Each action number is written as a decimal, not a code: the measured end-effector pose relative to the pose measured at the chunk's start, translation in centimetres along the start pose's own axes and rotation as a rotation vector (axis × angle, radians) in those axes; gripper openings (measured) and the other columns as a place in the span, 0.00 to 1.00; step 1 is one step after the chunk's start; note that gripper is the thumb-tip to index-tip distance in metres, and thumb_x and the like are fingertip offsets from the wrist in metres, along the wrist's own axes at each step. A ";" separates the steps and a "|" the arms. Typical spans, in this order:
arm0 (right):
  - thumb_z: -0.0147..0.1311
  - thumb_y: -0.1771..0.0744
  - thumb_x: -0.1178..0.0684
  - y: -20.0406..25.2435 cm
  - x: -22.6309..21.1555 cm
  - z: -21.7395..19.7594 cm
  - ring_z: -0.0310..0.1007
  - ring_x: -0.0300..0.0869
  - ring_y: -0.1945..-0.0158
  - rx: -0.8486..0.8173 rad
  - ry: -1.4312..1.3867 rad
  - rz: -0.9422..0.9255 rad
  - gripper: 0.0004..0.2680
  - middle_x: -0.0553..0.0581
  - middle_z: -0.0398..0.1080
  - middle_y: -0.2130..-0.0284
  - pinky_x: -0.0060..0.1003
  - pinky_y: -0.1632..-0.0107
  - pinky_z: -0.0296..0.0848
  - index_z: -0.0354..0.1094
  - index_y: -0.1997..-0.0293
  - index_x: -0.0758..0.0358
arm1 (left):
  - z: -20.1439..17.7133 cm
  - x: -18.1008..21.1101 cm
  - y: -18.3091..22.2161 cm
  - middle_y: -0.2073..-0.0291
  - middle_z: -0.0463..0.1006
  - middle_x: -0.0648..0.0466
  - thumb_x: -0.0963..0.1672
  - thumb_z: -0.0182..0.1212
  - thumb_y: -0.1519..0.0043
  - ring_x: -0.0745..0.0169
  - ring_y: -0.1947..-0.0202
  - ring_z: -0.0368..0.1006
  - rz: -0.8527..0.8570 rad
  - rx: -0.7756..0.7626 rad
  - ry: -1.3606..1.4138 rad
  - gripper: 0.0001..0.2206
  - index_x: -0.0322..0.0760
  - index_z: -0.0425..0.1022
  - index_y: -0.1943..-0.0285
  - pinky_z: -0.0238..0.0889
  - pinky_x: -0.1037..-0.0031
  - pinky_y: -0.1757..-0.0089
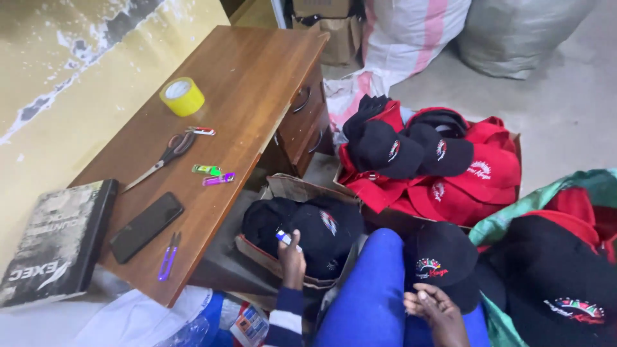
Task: Manually trimming and removing loose threads from finished baseball caps using fingers.
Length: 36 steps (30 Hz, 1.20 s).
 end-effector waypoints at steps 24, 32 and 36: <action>0.63 0.33 0.61 4.2 -6.3 -5.2 0.75 0.52 0.76 0.426 0.159 -0.113 0.08 0.65 0.68 0.75 0.40 0.69 0.73 0.67 0.59 0.79 | 32.1 -16.0 16.9 0.59 0.76 0.58 0.45 0.66 0.34 0.74 0.59 0.71 -0.514 -1.205 -0.344 0.16 0.30 0.75 0.42 0.63 0.83 0.53; 0.40 0.31 0.41 11.8 -12.4 2.5 0.52 0.56 0.20 0.415 -0.057 0.162 0.29 0.67 0.55 0.23 0.50 0.22 0.45 0.55 0.23 0.72 | 22.2 -2.3 22.9 0.72 0.63 0.59 0.47 0.61 0.31 0.69 0.71 0.58 -0.130 -0.738 -0.616 0.11 0.38 0.69 0.61 0.58 0.72 0.67; 0.44 0.35 0.35 8.6 -5.3 -0.2 0.42 0.53 0.17 0.406 -0.068 0.297 0.35 0.59 0.40 0.19 0.51 0.22 0.48 0.41 0.19 0.62 | 16.2 -3.0 22.4 0.64 0.83 0.46 0.50 0.53 0.30 0.54 0.68 0.79 0.044 -0.498 -1.000 0.16 0.33 0.71 0.47 0.71 0.64 0.58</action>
Point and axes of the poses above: each hand's wrist, its own y-axis away from the middle knuckle, its own z-axis out of the palm, x = y × z, the point moved 8 cm from there along -y, towards the middle knuckle
